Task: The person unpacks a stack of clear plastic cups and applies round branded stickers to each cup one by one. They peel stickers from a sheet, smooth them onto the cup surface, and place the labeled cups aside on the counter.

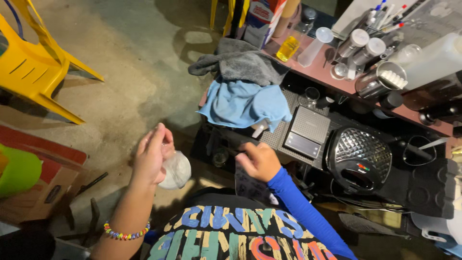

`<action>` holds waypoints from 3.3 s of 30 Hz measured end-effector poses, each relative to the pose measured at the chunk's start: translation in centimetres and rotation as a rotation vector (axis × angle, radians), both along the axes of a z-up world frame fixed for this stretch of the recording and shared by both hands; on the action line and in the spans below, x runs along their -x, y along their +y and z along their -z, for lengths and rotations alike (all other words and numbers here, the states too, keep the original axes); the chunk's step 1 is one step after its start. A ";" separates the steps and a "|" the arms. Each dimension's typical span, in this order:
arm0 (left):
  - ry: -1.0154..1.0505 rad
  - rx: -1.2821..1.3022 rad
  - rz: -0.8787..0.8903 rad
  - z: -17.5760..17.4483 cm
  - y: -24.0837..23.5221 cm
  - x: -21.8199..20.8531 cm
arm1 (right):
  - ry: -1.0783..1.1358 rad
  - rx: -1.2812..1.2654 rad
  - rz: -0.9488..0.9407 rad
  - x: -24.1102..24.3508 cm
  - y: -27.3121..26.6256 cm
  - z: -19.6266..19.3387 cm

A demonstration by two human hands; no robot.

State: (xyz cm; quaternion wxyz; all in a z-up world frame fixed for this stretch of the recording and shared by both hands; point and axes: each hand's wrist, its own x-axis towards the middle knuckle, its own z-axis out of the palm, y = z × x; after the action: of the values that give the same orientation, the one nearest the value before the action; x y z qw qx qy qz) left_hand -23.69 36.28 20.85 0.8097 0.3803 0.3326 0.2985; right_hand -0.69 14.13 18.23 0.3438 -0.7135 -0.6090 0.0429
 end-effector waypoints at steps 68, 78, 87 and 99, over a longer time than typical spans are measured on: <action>0.593 -1.631 0.241 11.4 -5.1 -21.0 | 0.193 -0.364 0.712 1.4 -20.8 -5.2; 0.550 -1.673 0.195 12.5 -3.1 -20.5 | 0.288 -0.406 0.660 1.9 -20.4 -5.2; 0.554 -1.692 0.156 12.2 -2.8 -19.7 | 0.353 -0.417 0.678 2.2 -20.5 -5.3; 0.840 -1.615 0.652 4.9 -5.3 -16.9 | 0.271 -0.390 0.814 2.9 -22.2 -5.3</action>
State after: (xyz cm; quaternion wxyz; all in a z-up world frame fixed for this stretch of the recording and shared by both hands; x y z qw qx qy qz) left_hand -6.75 31.03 15.93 0.1624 0.9717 0.1676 0.0376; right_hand -3.58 -8.09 23.52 0.5365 -0.8044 -0.2261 -0.1180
